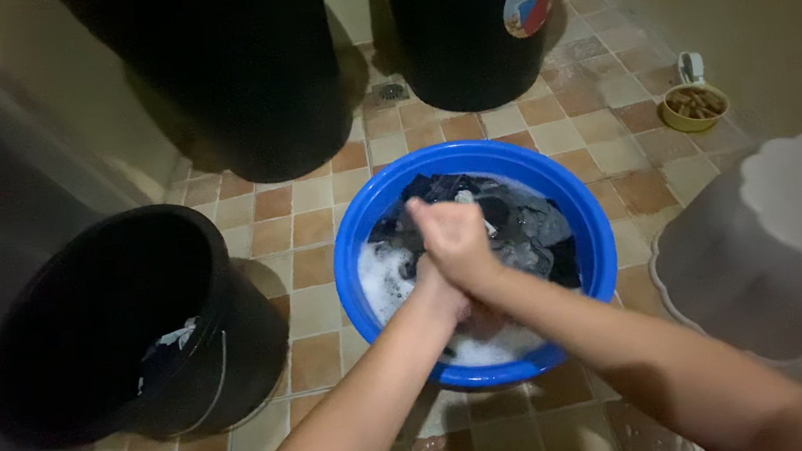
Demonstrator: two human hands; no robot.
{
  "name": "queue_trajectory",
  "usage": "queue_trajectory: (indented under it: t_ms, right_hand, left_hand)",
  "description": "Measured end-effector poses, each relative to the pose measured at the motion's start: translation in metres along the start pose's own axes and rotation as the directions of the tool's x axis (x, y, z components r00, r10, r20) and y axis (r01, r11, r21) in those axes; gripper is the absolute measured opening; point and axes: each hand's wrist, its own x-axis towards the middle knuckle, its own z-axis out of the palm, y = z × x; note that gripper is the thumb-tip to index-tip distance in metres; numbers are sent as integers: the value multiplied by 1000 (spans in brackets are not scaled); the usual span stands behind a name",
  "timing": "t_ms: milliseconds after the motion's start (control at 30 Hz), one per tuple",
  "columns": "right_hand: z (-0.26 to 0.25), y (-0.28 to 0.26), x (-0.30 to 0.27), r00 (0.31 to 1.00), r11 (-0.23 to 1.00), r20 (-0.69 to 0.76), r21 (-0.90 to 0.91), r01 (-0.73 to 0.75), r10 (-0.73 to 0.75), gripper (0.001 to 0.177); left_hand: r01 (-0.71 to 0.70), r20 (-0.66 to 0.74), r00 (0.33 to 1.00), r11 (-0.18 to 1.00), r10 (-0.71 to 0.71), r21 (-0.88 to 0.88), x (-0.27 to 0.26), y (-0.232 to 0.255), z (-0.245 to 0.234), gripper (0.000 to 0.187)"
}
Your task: The person hand-washes various garments in a blue basin filled with soapy water. They repeatedly submerge, agitate, and wring out different items, including a maroon cloth, a white cloth, a dark garment, and an orange cloth. The person transfers the washed items from the blue basin into a black bucket positioned to the left.
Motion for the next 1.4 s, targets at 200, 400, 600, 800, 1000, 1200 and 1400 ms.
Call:
queue_trajectory:
  t_ms: [200, 400, 600, 800, 1000, 1200, 1400]
  right_hand:
    - [-60, 68, 39, 985, 928, -129, -367, 63, -118, 51]
    - [-108, 101, 23, 807, 859, 300, -239, -452, 508, 51]
    - [-93, 98, -22, 499, 628, 460, -741, -241, 734, 35]
    - [-72, 162, -89, 325, 478, 595, -795, 373, 735, 31]
    - [-86, 184, -93, 402, 668, 739, -668, 327, 541, 27]
    - [-102, 110, -20, 635, 940, 734, -340, 38, 240, 22]
    - [-130, 56, 34, 624, 905, 680, -146, -401, 386, 31]
  left_hand:
    - [238, 63, 959, 908, -275, 344, -48, 40, 43, 44]
    - [-138, 139, 990, -14, 29, 990, -84, 127, 25, 26]
    - [-189, 361, 925, -678, 120, 710, -82, 115, -23, 21]
    - [-276, 160, 961, -738, -225, 616, -38, 30, -85, 24]
    - [-263, 66, 957, -753, -282, 603, -9, 17, -101, 26]
    - [-388, 339, 921, -354, -195, 851, -7, 43, -87, 38]
    - [-457, 323, 882, 448, 344, 769, -31, 95, 18, 44]
